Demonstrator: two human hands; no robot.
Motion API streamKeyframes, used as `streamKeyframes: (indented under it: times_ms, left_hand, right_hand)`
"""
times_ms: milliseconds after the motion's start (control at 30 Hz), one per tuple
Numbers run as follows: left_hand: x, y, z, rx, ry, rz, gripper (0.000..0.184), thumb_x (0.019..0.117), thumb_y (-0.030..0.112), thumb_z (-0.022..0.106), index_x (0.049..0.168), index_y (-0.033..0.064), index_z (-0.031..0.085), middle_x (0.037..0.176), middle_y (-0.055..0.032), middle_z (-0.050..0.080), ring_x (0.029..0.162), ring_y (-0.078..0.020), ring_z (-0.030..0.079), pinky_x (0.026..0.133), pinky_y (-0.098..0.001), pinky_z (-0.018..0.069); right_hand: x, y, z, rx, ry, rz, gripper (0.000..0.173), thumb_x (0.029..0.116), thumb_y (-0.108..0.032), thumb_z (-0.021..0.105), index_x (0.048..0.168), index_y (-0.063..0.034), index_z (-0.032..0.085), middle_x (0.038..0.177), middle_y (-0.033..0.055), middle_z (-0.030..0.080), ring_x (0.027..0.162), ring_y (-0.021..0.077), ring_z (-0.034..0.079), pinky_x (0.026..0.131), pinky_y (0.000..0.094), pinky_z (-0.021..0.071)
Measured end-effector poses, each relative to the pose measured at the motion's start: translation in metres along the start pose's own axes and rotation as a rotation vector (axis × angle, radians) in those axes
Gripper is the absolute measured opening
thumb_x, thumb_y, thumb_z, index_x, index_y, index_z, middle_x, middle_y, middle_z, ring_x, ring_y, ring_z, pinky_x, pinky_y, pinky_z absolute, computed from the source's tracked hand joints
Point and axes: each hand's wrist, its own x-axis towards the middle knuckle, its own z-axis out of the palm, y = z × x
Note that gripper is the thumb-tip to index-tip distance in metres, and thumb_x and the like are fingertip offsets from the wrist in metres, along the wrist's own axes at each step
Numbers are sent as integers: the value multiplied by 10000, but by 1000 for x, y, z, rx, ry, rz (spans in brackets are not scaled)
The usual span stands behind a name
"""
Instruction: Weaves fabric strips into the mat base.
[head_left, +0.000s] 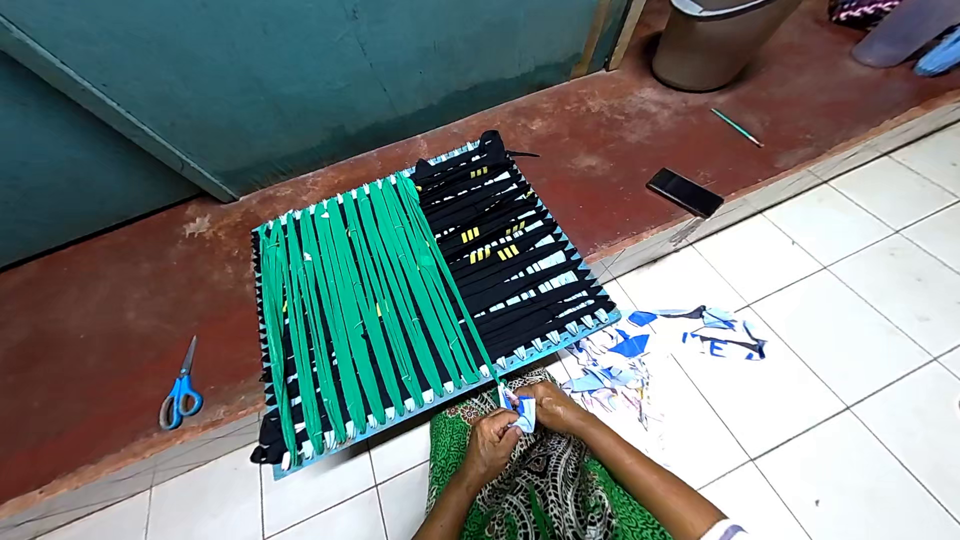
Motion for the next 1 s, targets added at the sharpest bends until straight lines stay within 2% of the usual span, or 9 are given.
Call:
streamKeyframes:
  times_ms: [200,333,433,500,600,700,800,900,1000]
  left_hand:
    - [10,4,10,-7,1,-14,199,915,-16,578,996,-118,729,1145,-246,706,1033,-238,698,890,-329,552]
    - [12,-7,17,51,36,42,205,899,-8,588,996,-96,745,1163,-243,707,1127,-317,680,989,-416,532]
    - [14,-11,18,43,39,15,206,911,-1,589,1016,-75,750,1165,-229,706,1134,-313,673,988,-417,532]
    - [14,-11,19,6,39,-37,213,927,-5,569,1023,-67,748,1158,-219,710,1112,-283,677,968,-396,533]
    - [15,-8,20,-52,65,-131,235,948,0,532,1041,-68,737,1058,-187,731,931,-178,687,850,-321,541]
    - [19,-5,19,-169,74,-240,224,967,15,528,1058,-65,716,1003,-117,729,813,-42,637,769,-221,521]
    - [24,-5,17,-315,87,-287,187,964,-14,534,1051,-79,686,976,-81,707,828,-22,635,788,-201,531]
    - [29,-5,15,-396,87,-297,168,957,-13,533,1019,-51,684,891,-13,693,760,12,605,721,-174,505]
    - [33,-1,14,-458,66,-324,163,957,-8,536,1021,-28,685,882,7,699,748,7,611,701,-176,503]
  right_hand:
    - [-11,-8,-47,-51,72,144,319,1065,-204,522,1084,64,693,960,256,686,960,400,656,914,587,481]
    - [-10,-23,-84,0,83,74,310,1055,-203,545,959,62,673,792,162,611,755,260,574,755,476,470]
    - [3,-42,-101,54,72,13,291,1049,-167,539,900,59,647,739,100,556,700,172,513,705,385,437]
    - [16,-54,-104,65,60,-5,284,1053,-169,531,921,46,661,738,79,553,687,147,501,691,361,431]
    - [38,-66,-101,57,50,4,289,1062,-180,517,948,41,664,776,97,579,718,164,522,716,375,438]
    - [57,-71,-97,35,91,38,294,1067,-192,509,963,40,656,816,128,587,770,219,547,763,428,445]
    - [69,-77,-97,-43,141,143,315,1077,-219,491,1052,38,672,959,206,654,944,331,623,880,533,466]
    - [76,-78,-97,-131,189,255,330,1084,-244,484,1134,22,672,1078,239,680,1094,388,639,955,577,465]
    - [80,-77,-96,-166,203,284,339,1085,-254,480,1145,20,670,1097,241,681,1113,392,638,960,577,466]
